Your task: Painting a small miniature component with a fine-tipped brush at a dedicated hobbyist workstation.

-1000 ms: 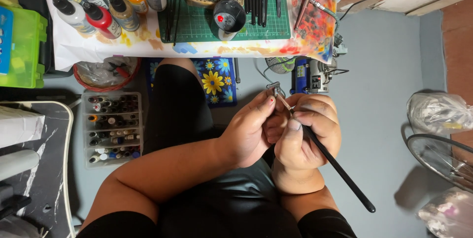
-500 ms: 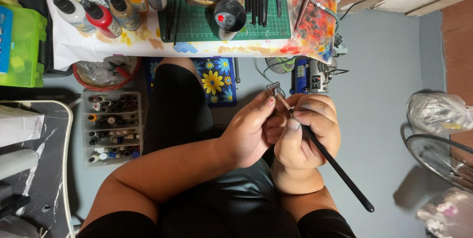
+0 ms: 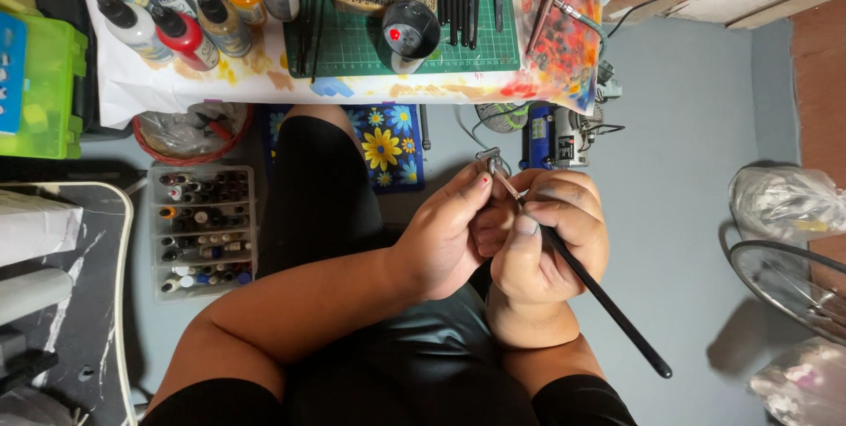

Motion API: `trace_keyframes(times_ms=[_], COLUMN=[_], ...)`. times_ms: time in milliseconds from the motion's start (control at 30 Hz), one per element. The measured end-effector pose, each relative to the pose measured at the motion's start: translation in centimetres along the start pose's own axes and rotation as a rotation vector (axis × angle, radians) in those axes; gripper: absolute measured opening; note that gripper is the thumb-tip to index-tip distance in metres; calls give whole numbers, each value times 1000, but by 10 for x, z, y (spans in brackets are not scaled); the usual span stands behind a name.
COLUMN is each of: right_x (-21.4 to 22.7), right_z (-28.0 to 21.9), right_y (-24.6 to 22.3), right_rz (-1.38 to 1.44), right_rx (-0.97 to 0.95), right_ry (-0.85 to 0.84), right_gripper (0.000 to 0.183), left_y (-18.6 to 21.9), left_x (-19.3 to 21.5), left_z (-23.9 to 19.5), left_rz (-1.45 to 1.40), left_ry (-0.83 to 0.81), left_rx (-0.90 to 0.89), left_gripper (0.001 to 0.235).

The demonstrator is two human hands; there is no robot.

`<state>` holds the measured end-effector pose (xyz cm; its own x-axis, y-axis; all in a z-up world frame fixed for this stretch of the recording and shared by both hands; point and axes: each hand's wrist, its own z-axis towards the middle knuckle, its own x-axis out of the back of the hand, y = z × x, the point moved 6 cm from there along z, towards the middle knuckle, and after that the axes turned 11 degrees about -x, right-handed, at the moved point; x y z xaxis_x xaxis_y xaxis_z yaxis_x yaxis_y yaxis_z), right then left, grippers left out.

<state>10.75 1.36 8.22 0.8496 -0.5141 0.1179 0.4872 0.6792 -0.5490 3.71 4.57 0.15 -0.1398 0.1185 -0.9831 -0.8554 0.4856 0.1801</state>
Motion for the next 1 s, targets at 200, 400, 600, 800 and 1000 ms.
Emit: trace_keyframes(times_ms=[200,400,600,800,1000], right_x=[4,14,17,24,32], right_z=[-5,-16,-19,-21,-20], right_y=[9,21,24,31,38], right_rz=[153,348,412,441,434], right_rx=[-44,-134,-113,-110,-110], right_ry=[121,282,337,385,421], right_gripper=[23,26,24,23,21], left_y=[4,0,-5,-5,-1], left_x=[-1,11,22,30,35], left_z=[6,8,7,11,20], left_rz=[-38,-6,-31,28,191], left_ry=[-16,-78,-137,-241,-286], left_rx=[60,198,251,219,150], left_gripper=[18,17,17,17,18])
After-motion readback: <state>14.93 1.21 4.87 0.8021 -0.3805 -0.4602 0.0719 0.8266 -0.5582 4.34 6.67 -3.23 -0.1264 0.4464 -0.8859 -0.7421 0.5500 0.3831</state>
